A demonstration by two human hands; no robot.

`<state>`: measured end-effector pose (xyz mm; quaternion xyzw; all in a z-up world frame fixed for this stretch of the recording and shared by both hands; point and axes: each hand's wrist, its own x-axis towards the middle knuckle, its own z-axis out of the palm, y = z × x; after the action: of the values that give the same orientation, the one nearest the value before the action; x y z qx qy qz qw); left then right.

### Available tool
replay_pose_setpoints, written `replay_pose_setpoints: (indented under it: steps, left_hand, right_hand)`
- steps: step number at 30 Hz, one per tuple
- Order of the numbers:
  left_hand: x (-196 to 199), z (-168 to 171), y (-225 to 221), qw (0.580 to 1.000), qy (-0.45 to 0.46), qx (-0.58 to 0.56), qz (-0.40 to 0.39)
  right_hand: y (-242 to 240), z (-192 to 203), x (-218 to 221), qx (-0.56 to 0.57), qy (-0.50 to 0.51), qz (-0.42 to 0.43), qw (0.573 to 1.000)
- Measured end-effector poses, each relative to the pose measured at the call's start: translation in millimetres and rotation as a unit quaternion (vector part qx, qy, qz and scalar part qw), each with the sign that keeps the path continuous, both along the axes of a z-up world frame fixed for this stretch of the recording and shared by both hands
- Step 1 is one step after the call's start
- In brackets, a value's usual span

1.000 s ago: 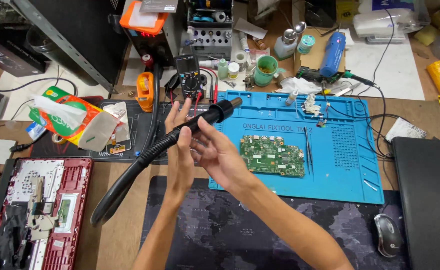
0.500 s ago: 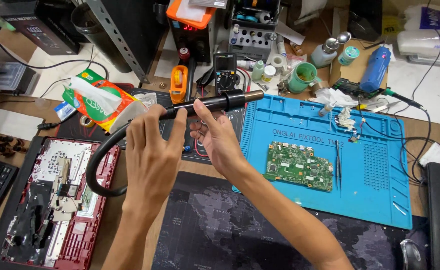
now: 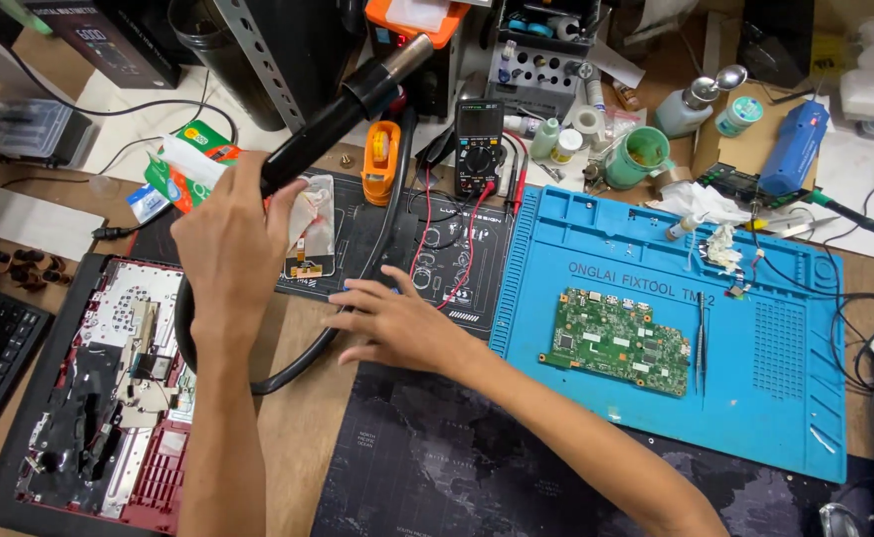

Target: Diagnosing and repairing a laptop motherboard using a heat gun, cotton swab, and multimeter

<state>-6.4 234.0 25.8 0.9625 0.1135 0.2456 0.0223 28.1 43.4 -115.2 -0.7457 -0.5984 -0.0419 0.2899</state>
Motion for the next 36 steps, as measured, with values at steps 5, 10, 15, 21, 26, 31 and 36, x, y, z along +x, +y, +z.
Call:
replay_pose_setpoints:
  steps: [5, 10, 15, 21, 26, 31, 36]
  left_hand:
    - [5.0, -7.1, 19.7, 1.000, -0.020, -0.007, 0.020]
    - [4.1, -0.2, 25.7, 0.999, -0.025, -0.019, 0.030]
    - [4.4, 11.5, 23.8, 0.997, -0.033, 0.001, 0.070]
    - [17.5, -10.2, 19.7, 0.996, -0.012, -0.069, 0.047]
    - [46.5, -47.6, 6.4, 0.978, -0.003, -0.201, 0.050]
    - [108.5, -70.9, 3.9, 0.955, -0.036, -0.291, 0.053]
    - [179.4, -94.2, 11.4, 0.957, -0.073, -0.278, 0.048]
  right_hand:
    - [17.2, -35.5, -3.9, 0.006, -0.131, -0.011, 0.991]
    - [26.6, -48.7, 3.3, 0.002, -0.187, -0.005, 0.982]
    - [1.7, 10.6, 7.1, -0.046, -0.195, 0.063, 0.978]
    - [-51.1, 30.7, 14.8, -0.114, -0.106, 0.082, 0.984]
    - [-95.4, 21.5, 28.5, -0.133, -0.112, 0.072, 0.982]
    - [-103.9, 19.6, 27.9, -0.119, -0.090, 0.052, 0.987]
    - [-96.2, 13.6, 21.6, -0.082, -0.063, 0.003, 0.995]
